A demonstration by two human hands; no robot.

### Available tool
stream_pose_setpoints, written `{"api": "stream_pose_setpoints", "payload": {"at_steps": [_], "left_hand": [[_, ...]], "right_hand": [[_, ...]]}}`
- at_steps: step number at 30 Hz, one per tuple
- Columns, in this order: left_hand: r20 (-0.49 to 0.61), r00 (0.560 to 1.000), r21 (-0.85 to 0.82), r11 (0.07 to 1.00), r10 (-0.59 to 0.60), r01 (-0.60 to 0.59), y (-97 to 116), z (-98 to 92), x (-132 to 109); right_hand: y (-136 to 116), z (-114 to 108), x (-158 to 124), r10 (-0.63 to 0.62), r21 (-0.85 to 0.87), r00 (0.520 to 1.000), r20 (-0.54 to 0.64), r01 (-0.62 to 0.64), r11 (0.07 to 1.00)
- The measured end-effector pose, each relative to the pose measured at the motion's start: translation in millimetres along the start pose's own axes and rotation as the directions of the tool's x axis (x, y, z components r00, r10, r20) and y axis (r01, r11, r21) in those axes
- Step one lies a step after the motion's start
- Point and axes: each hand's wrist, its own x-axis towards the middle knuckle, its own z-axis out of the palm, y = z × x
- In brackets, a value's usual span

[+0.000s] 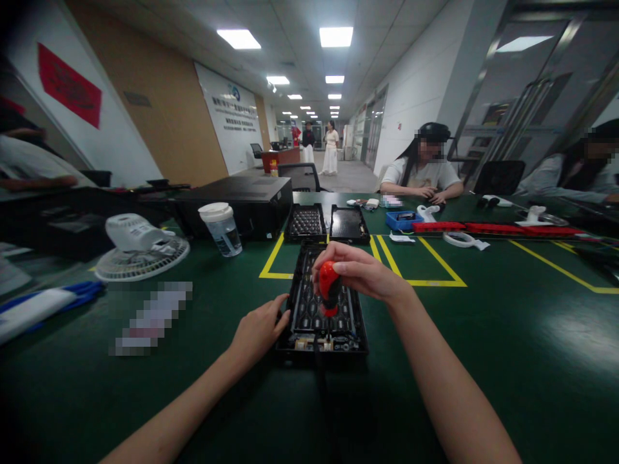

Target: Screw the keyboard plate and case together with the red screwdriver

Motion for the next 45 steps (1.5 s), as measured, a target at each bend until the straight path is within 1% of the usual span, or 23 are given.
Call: {"api": "stream_pose_setpoints", "payload": {"at_steps": [5, 16, 27, 37, 45], "left_hand": [[-0.015, 1.0, -0.005, 1.0, 0.012, -0.012, -1, 1.5, 0], [-0.038, 0.999, -0.004, 1.0, 0.027, -0.027, -2, 4.6, 0], [-0.041, 0.999, -0.01, 1.0, 0.029, -0.029, -2, 5.9, 1], [-0.07, 0.997, -0.011, 0.999, 0.044, -0.045, -3, 9.1, 1], [-0.053, 0.998, -0.011, 0.999, 0.034, -0.034, -3, 7.9, 1]], "right_hand": [[-4, 1, -1, -0.007, -0.048, 1.0, -0.028, 0.005, 0.999], [-9, 3, -5, 0.006, -0.14, 0.999, -0.041, -0.012, 0.99], [-17, 5, -7, 0.014, -0.285, 0.998, -0.062, -0.032, 0.958], [-22, 6, -9, 0.033, -0.344, 0.997, -0.074, -0.056, 0.937], [-25, 7, -9, 0.037, -0.376, 0.994, -0.104, -0.074, 0.923]]}}
